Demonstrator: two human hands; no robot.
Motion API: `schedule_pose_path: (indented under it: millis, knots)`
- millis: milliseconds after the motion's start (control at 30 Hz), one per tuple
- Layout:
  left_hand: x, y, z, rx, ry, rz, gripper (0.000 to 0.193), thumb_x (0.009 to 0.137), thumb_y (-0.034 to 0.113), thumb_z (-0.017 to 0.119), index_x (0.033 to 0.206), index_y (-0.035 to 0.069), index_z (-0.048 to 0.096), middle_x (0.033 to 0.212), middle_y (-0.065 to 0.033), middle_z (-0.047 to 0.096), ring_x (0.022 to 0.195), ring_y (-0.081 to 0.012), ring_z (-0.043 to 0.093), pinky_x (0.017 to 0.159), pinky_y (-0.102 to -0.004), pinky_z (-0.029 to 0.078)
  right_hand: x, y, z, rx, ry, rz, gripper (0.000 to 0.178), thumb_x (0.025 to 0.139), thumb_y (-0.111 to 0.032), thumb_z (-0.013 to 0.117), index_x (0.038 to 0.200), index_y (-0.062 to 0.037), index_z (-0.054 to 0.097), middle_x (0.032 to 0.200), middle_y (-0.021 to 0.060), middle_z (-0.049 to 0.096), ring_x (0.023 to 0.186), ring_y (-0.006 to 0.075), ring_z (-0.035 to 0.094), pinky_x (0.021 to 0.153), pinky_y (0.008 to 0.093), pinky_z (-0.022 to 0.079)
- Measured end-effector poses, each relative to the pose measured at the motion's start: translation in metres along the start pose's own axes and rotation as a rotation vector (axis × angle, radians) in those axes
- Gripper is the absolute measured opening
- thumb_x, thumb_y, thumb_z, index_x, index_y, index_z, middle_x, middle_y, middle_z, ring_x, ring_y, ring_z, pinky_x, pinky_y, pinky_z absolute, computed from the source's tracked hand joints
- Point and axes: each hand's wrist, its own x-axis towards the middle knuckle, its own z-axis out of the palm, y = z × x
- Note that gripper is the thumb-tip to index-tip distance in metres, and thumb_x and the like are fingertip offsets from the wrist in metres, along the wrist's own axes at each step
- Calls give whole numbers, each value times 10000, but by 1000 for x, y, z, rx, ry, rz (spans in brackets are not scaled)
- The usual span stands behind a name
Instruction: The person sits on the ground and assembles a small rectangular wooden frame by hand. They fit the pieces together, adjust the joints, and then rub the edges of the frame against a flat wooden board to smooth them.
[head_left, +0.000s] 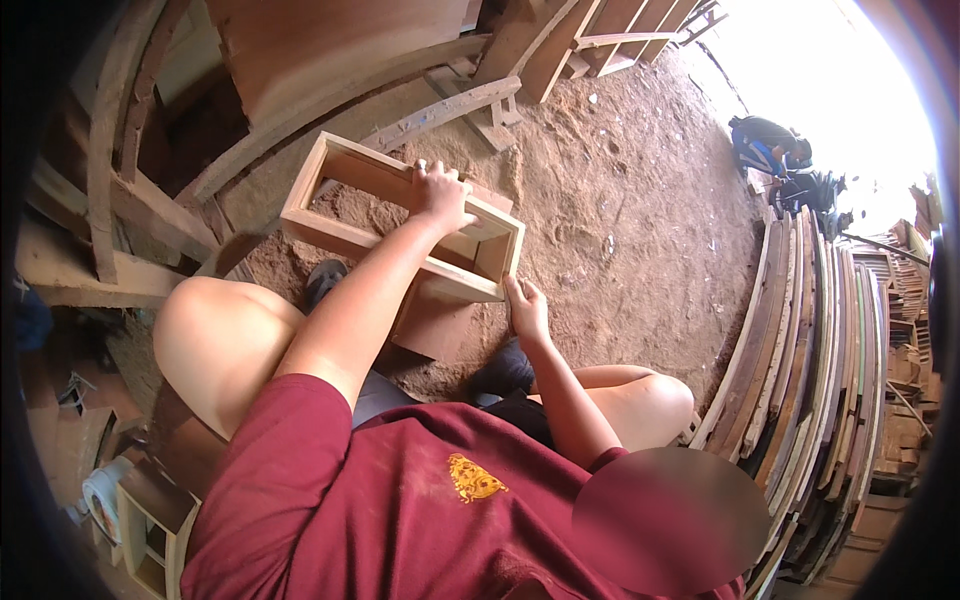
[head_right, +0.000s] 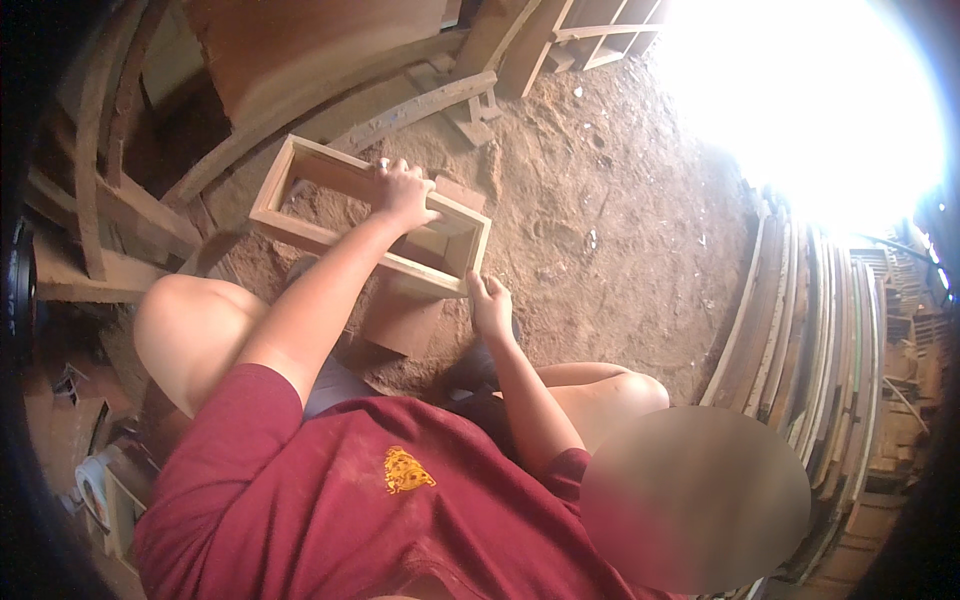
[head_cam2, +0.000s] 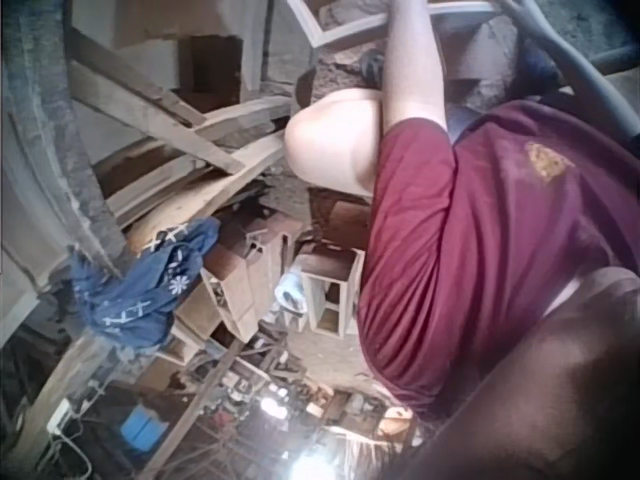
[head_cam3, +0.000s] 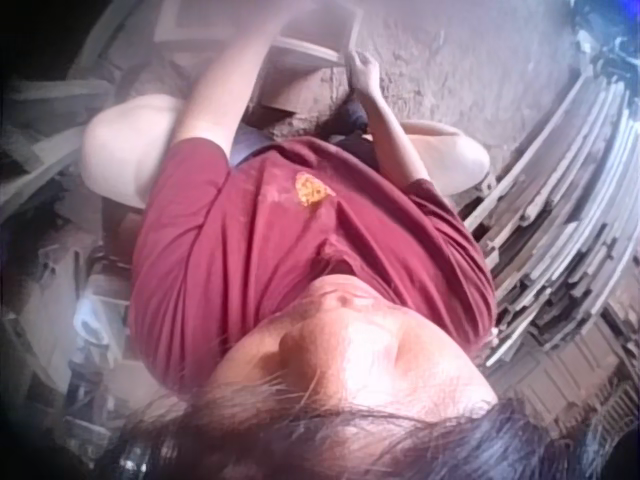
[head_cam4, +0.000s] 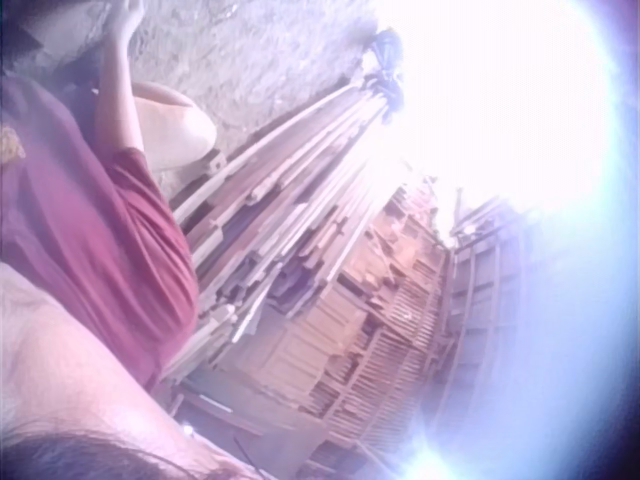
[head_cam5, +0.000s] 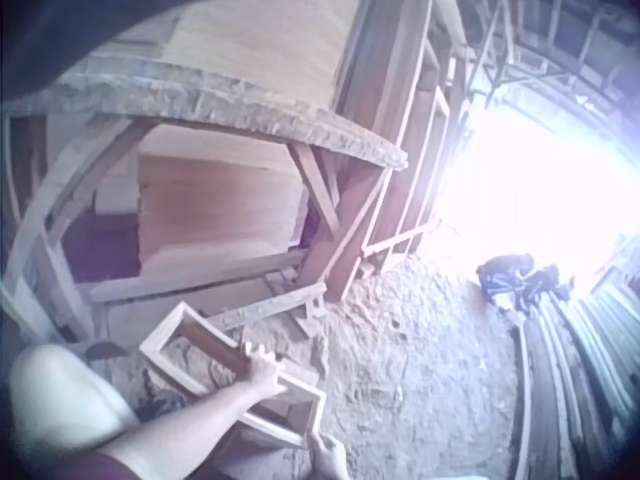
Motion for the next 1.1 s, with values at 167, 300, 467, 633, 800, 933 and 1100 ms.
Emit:
schedule_pose_path:
  millis: [167,300,467,633,800,933,1100]
  knots:
    - [3,0,-1,-5,1,-5,612,664,685,807,1117,275,772,1159,-25,691,1241,-253,554,1160,-576,303,2,-14,2,-89,63,-85,386,1016,-356,641,870,-2,683,698,-15,585,651,76,505,586,310,423]
    - [3,0,-4,-5,-29,5,613,669,694,798,1124,285,767,1172,-20,684,1244,-249,548,1152,-576,307,14,-46,0,-362,106,-159,423,991,-380,642,831,11,608,708,155,654,656,269,632,648,415,492]
    - [1,1,-5,20,-44,6,610,680,700,790,1128,287,763,1177,-19,682,1251,-249,543,1159,-579,298,6,-74,-22,-740,-16,-214,433,918,-421,646,899,11,654,856,247,710,863,433,695,784,486,541]
    - [1,-2,-7,35,-46,1,607,683,701,790,1131,291,761,1189,-17,686,1256,-251,545,1154,-573,312,11,-108,-22,-910,-286,-214,388,862,-366,694,982,3,704,907,245,723,917,413,707,844,486,547]
    - [1,-2,-10,33,-66,8,594,698,694,784,1126,282,761,1189,-17,692,1255,-253,551,1151,-563,323,15,-112,-17,-1018,-366,-221,379,845,-356,713,997,-9,721,913,234,730,902,401,713,838,473,555]
    - [-2,-2,-10,31,-60,24,593,712,697,774,1127,274,760,1185,-26,695,1252,-255,555,1150,-556,325,18,-102,-19,-937,-328,-251,363,841,-353,722,999,-26,736,910,220,734,905,378,718,827,462,556]
    - [1,-3,-5,46,-75,14,647,727,705,759,1183,246,735,1244,-44,667,1279,-260,529,1164,-564,303,29,-118,-29,-1085,-399,-230,346,850,-370,734,1016,-68,757,914,173,743,891,350,727,800,443,563]
